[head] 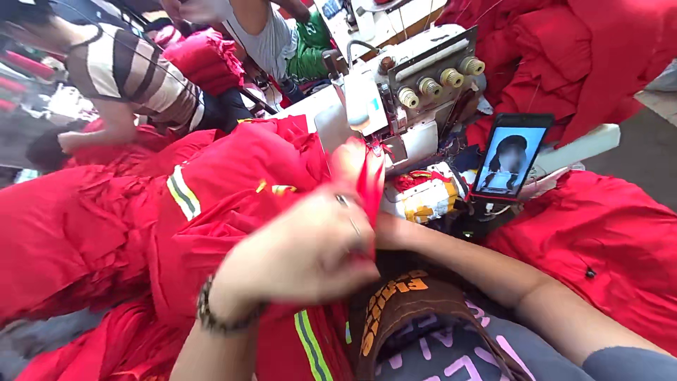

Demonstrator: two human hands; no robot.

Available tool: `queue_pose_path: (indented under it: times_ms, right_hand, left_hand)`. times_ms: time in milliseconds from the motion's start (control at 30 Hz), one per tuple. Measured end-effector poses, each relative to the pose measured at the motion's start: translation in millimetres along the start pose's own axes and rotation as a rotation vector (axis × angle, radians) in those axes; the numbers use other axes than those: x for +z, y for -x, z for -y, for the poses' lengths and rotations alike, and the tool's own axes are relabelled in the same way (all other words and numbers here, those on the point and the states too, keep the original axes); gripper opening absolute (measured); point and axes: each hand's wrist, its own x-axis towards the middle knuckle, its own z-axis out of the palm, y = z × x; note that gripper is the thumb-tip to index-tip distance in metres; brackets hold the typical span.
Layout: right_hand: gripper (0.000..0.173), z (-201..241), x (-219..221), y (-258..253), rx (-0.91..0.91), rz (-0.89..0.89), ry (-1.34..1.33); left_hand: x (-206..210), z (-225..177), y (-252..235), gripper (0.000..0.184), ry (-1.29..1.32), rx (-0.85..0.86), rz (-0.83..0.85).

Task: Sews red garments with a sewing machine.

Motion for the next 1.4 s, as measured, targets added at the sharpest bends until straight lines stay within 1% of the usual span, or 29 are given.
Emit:
queue_pose_path:
  times_ms: [33,67,100,133,167,200,267,300,333,367,400,467,500,533,600,633,700,767,867,900,967,1000,1033,1100,1167,1233,1300,1400]
  right_hand:
    - [0.028,9,-2,-5,0.077,0.026,-0.006]
    - [0.032,15,-6,-10,0.233,0.155,-0.035]
    - [0.033,14,-6,-15,0.346,0.240,-0.033]
    - [0.034,10,-4,-21,0.396,0.281,0.009]
    - [0.034,7,-6,-30,0.418,0.328,0.048]
    - [0.034,4,-10,-39,0.379,0.388,0.094]
    - [0.026,-15,-17,-47,0.111,0.435,0.172]
    - [0.024,-21,-25,-45,0.018,0.414,0.166]
    - [0.024,-20,-38,-40,0.001,0.363,0.152]
    - [0.023,-16,-51,-34,-0.003,0.235,0.156]
    - [0.020,-12,-62,-31,-0.024,0.059,0.178]
    - [0.020,-7,-75,-37,-0.028,-0.247,0.251]
    - [0.020,-3,-77,-43,-0.009,-0.326,0.311]
    - [0.020,0,-75,-49,0.002,-0.341,0.377]
    - [0.019,7,-64,-57,-0.011,-0.227,0.403]
    - [0.017,13,-59,-58,-0.052,-0.172,0.345]
    - [0.014,25,-58,-57,-0.151,-0.133,0.187]
    - [0.012,21,-64,-55,-0.173,-0.209,0.168]
    - [0.011,-13,-74,-54,-0.084,-0.378,0.275]
    - [0.013,-24,-75,-53,-0.053,-0.426,0.287]
    - [0.020,-26,-80,-48,-0.033,-0.441,0.218]
    - [0.020,-21,-81,-44,-0.068,-0.413,0.141]
    - [0.017,-12,-81,-37,-0.104,-0.345,0.039]
    - [0.012,7,-83,-16,-0.179,-0.218,-0.115]
    - [0.015,16,-83,15,-0.166,-0.205,-0.164]
    - [0.019,8,-78,49,-0.084,-0.233,-0.165]
    - [0.020,-9,-65,74,0.030,-0.261,-0.233]
    - [0.020,-26,-47,81,0.121,-0.311,-0.266]
  left_hand:
    - [3,-33,-4,0.035,-0.054,0.053,0.087]
    - [10,-57,-5,0.039,-0.188,0.055,0.143]
    - [17,-72,-2,0.042,-0.335,0.000,0.165]
    - [21,-78,4,0.047,-0.451,-0.094,0.148]
    - [18,-75,12,0.049,-0.536,-0.201,0.098]
    - [11,-66,22,0.045,-0.609,-0.307,0.035]
    - [-12,-41,47,0.024,-0.663,-0.478,-0.071]
    - [-22,-27,60,0.019,-0.654,-0.529,-0.117]
    - [-29,-13,70,0.019,-0.646,-0.551,-0.163]
    - [-31,-1,77,0.019,-0.640,-0.559,-0.201]
    - [-30,7,81,0.018,-0.641,-0.562,-0.229]
    - [-26,16,78,0.015,-0.654,-0.558,-0.272]
    - [-26,16,76,0.015,-0.656,-0.554,-0.283]
    - [-27,15,73,0.015,-0.655,-0.548,-0.291]
    - [-28,12,72,0.016,-0.642,-0.526,-0.299]
    - [-29,12,73,0.017,-0.638,-0.515,-0.301]
    - [-28,14,78,0.022,-0.610,-0.497,-0.317]
    - [-25,15,85,0.030,-0.511,-0.464,-0.368]
    - [-27,1,87,0.027,-0.321,-0.409,-0.442]
    - [-27,-4,83,0.026,-0.281,-0.382,-0.455]
    - [-28,-13,72,0.021,-0.209,-0.303,-0.470]
    - [-29,-16,66,0.020,-0.182,-0.255,-0.465]
    - [-30,-19,60,0.018,-0.162,-0.208,-0.458]
    - [-34,-23,47,0.019,-0.189,-0.163,-0.432]
    - [-36,-25,36,0.021,-0.325,-0.195,-0.415]
    - [-30,-21,24,0.017,-0.458,-0.267,-0.386]
    - [-15,-11,11,0.012,-0.512,-0.315,-0.326]
    - [7,9,-5,0.009,-0.534,-0.329,-0.267]
